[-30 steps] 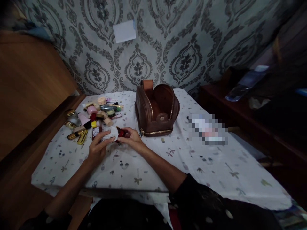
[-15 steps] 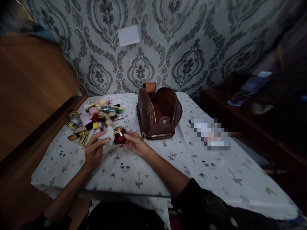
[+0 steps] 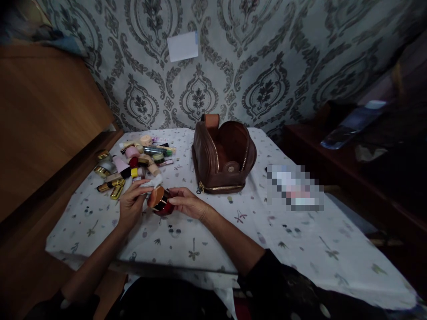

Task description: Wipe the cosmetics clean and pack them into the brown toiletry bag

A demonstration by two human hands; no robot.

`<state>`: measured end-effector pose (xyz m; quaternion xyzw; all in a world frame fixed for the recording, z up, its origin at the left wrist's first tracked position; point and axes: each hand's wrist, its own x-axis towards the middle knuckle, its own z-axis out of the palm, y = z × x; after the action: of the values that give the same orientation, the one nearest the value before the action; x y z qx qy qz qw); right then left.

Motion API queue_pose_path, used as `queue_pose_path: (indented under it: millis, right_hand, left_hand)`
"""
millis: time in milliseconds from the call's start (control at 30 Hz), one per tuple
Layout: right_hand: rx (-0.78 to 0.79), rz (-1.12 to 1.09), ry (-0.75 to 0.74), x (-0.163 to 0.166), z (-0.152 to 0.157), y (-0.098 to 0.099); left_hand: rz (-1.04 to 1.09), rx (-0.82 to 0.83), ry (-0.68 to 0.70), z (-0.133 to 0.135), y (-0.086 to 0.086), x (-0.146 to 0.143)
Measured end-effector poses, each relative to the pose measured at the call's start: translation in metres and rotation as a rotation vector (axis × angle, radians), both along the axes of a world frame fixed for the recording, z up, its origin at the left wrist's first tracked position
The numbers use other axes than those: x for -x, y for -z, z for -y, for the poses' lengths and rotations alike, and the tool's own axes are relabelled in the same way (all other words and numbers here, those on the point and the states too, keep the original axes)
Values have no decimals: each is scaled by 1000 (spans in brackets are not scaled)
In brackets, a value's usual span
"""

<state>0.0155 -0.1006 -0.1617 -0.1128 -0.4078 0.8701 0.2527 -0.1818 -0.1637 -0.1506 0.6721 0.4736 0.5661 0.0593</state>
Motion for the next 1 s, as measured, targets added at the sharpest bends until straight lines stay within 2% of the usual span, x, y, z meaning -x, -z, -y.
queue_pose_path:
  millis: [267, 600, 867, 1000]
  right_hand:
    - [-43, 47, 90, 4, -2, 5]
    - [23, 33, 334, 7, -7, 6]
    - [30, -12, 228, 5, -7, 3]
    - [26, 32, 200, 3, -6, 3]
  left_hand:
    - [-147, -51, 71, 7, -22, -6]
    - [-281, -117, 111, 24, -25, -4]
    - [-139, -11, 25, 21, -16, -8]
    - [-114, 21, 25, 18, -16, -13]
